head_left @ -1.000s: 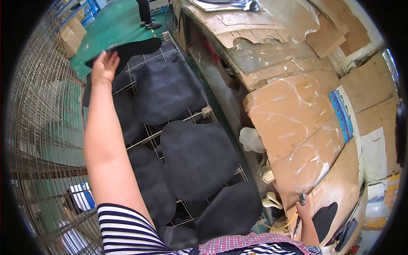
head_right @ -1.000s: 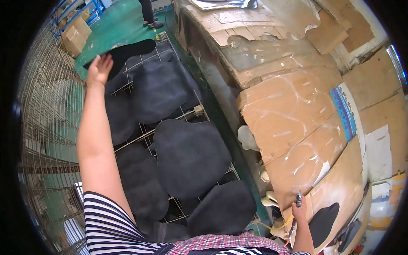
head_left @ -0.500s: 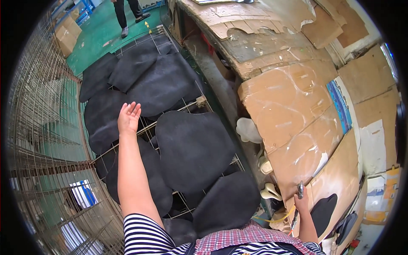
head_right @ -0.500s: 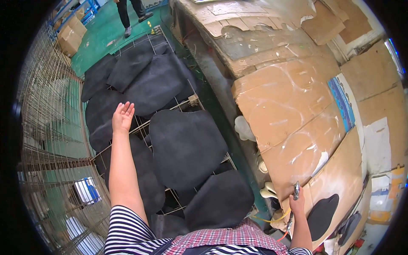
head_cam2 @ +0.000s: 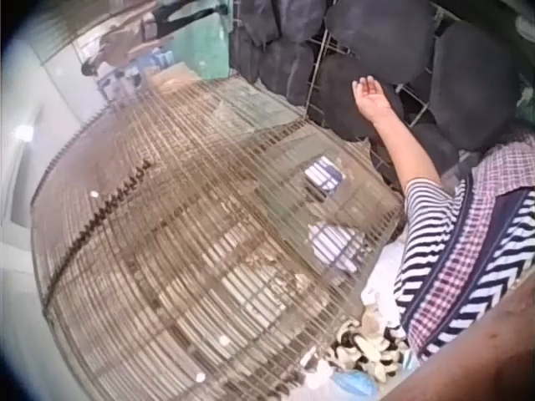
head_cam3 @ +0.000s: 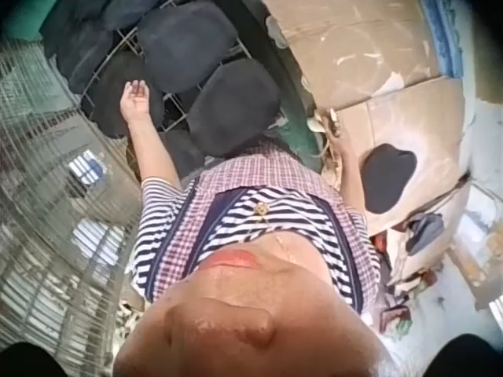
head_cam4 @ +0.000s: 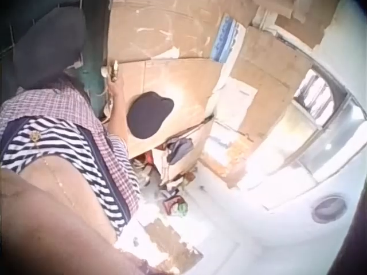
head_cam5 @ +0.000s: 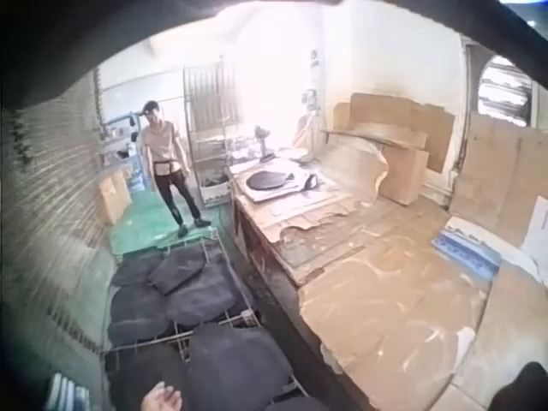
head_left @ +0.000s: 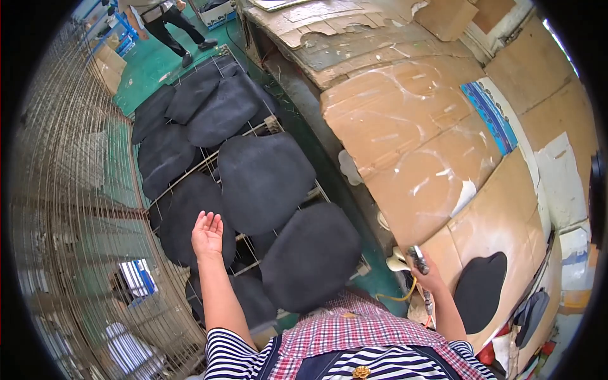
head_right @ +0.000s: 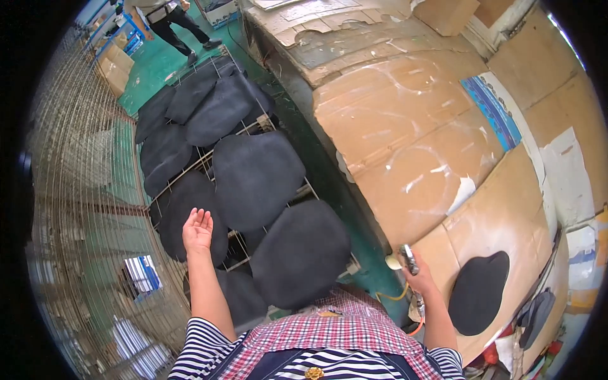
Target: The recorder uses a spray gun to apply adhesive to black seat covers and then organizes them on a storage rack.
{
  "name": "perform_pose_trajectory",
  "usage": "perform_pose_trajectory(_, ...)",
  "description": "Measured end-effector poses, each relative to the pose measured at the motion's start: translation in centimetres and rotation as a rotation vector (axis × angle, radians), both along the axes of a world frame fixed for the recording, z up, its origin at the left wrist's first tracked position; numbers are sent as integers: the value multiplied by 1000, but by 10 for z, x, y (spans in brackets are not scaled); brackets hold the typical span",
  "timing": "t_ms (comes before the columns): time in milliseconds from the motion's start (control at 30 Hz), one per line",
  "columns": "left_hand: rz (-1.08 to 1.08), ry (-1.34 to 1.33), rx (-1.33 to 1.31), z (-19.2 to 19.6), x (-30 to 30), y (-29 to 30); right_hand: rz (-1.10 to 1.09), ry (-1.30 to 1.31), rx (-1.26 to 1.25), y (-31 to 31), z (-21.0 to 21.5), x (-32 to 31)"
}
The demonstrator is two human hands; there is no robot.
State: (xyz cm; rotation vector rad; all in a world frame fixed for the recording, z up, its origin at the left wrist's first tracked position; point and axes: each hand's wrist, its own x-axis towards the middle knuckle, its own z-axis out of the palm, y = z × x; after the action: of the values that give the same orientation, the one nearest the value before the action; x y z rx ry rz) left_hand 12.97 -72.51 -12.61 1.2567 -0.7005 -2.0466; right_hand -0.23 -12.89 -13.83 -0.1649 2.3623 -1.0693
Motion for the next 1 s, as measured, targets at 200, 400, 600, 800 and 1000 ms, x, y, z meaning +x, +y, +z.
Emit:
perform_pose_trajectory(200, -34, 31, -112, 51, 19, 112, 114, 211, -187, 82, -15, 52)
perform_pose_trajectory(400, -157, 95, -223, 66, 42, 217, -111, -314, -375, 179, 54, 119)
perform_pose_trajectory(600, -424, 108, -142, 70, -6, 342, -303, -163, -372, 293, 57, 213)
perform_pose_trajectory(800, -760, 161, -319, 86, -39, 434, -596, -25, -562, 327, 78, 265)
perform_pose_trajectory(1000, -931, 49, -242, 36, -41, 447, -790, 169, -664, 341, 137, 318)
